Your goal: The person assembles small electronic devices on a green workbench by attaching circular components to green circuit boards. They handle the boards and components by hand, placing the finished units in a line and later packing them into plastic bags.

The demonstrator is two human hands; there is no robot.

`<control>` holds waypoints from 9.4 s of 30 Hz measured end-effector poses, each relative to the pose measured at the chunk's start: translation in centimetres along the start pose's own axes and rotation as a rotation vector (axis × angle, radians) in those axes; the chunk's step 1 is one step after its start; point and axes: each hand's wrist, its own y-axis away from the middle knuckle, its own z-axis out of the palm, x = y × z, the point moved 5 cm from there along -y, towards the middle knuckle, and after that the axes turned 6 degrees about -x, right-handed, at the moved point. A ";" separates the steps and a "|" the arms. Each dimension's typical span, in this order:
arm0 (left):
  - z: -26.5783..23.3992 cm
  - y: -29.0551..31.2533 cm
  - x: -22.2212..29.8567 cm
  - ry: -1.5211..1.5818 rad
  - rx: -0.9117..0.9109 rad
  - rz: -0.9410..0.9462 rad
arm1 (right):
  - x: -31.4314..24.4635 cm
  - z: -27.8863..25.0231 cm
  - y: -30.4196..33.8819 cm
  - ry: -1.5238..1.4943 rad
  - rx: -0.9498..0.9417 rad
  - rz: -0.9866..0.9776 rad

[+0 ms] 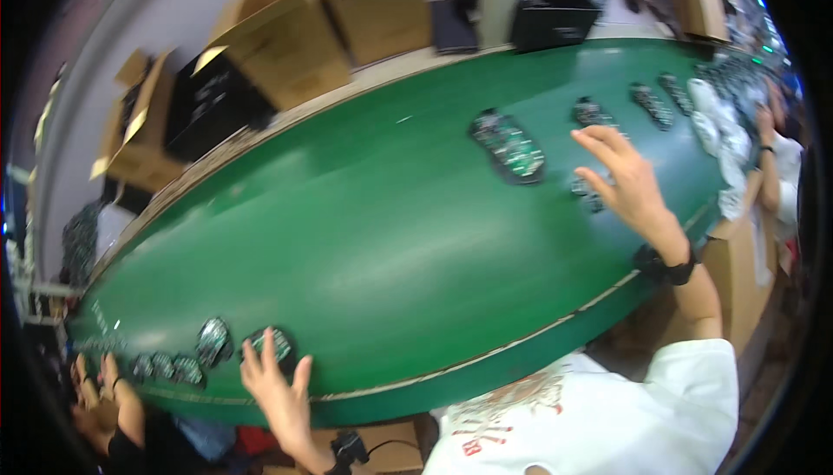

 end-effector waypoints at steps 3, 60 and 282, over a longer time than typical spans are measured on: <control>1.2 0.3 1.0 0.064 0.021 0.026 | 2.4 -0.6 3.4 -0.008 -0.032 0.189; 5.5 2.3 21.1 -0.010 -0.249 0.896 | -10.7 6.1 0.5 -0.084 -0.257 -0.410; 2.4 0.7 23.9 -0.038 -0.164 0.970 | -7.8 0.7 -2.7 -0.546 -0.453 -0.183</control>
